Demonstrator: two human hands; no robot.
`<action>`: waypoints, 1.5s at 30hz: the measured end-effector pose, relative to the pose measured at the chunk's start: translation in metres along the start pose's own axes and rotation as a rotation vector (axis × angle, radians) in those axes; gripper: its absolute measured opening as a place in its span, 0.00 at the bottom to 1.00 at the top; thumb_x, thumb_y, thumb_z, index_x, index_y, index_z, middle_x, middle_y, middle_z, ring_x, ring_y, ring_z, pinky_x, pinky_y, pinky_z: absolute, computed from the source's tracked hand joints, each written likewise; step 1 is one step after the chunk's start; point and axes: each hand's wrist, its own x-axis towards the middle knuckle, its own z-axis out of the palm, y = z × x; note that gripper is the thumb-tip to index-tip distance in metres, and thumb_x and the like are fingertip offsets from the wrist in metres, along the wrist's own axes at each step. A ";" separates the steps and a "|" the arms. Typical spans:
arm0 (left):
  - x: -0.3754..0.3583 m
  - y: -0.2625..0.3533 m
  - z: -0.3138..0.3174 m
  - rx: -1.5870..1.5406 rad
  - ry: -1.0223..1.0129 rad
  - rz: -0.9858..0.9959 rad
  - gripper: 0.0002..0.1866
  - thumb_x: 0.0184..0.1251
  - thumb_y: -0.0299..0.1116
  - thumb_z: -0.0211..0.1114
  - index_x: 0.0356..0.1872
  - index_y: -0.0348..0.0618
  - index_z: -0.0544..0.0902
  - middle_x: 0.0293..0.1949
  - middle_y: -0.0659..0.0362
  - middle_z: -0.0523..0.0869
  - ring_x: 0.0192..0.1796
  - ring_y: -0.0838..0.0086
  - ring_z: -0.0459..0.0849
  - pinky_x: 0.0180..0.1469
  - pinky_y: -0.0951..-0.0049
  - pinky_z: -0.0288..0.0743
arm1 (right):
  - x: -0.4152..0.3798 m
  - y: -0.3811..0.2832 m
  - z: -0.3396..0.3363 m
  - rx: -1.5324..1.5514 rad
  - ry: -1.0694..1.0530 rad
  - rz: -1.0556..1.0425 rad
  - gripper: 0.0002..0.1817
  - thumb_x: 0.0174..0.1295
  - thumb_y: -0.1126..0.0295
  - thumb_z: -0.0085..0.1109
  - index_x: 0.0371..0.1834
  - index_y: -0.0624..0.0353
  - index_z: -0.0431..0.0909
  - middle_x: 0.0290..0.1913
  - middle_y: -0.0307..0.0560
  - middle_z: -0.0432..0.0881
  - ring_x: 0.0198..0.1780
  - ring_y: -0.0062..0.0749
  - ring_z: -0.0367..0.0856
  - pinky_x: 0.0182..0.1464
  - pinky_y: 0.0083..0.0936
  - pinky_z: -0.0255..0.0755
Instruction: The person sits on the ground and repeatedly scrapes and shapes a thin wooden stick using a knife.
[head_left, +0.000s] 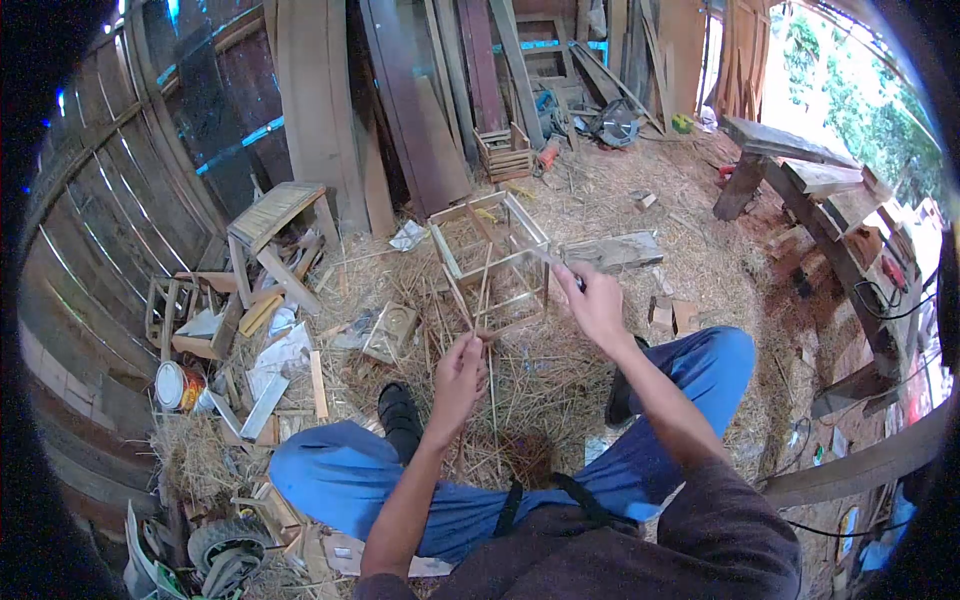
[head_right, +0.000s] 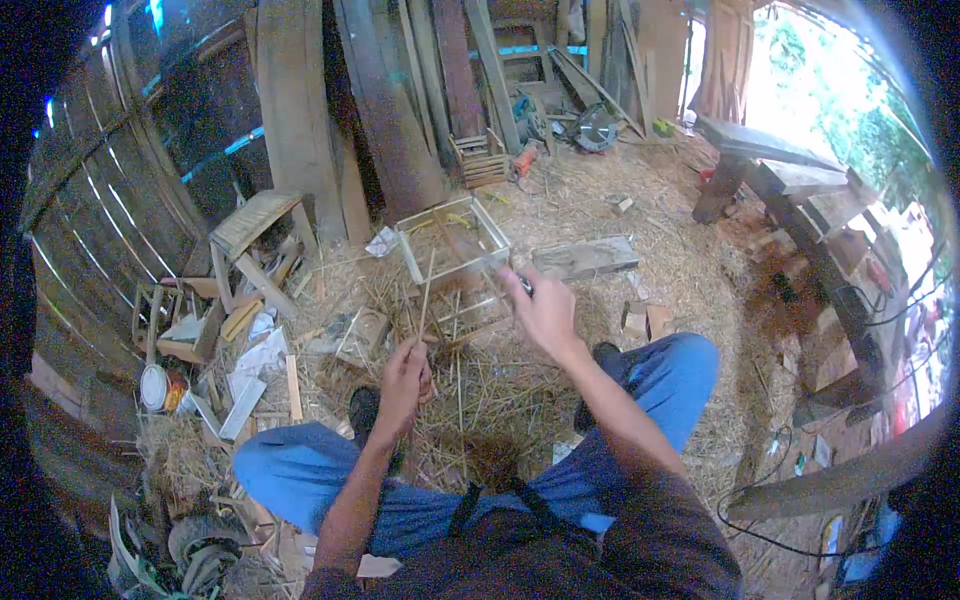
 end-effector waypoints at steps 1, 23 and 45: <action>0.004 -0.003 0.000 0.021 0.020 0.017 0.16 0.82 0.44 0.49 0.47 0.43 0.78 0.20 0.74 0.62 0.19 0.90 0.58 0.19 0.84 0.52 | -0.001 0.008 0.007 0.138 0.039 -0.013 0.25 0.70 0.44 0.52 0.37 0.56 0.86 0.21 0.58 0.80 0.26 0.55 0.82 0.31 0.46 0.71; 0.001 -0.011 0.006 0.518 0.100 0.186 0.14 0.79 0.36 0.54 0.43 0.32 0.80 0.29 0.60 0.79 0.32 0.80 0.72 0.36 0.73 0.69 | -0.018 -0.011 0.022 0.113 -0.069 -0.678 0.15 0.52 0.55 0.76 0.34 0.53 0.87 0.22 0.46 0.82 0.23 0.42 0.82 0.27 0.33 0.73; -0.010 -0.001 -0.011 0.270 0.062 0.017 0.17 0.81 0.43 0.52 0.36 0.41 0.78 0.22 0.72 0.66 0.21 0.89 0.63 0.21 0.81 0.55 | -0.008 0.003 0.004 -0.157 0.163 -0.453 0.20 0.61 0.46 0.65 0.29 0.52 0.85 0.16 0.50 0.79 0.21 0.46 0.82 0.24 0.41 0.72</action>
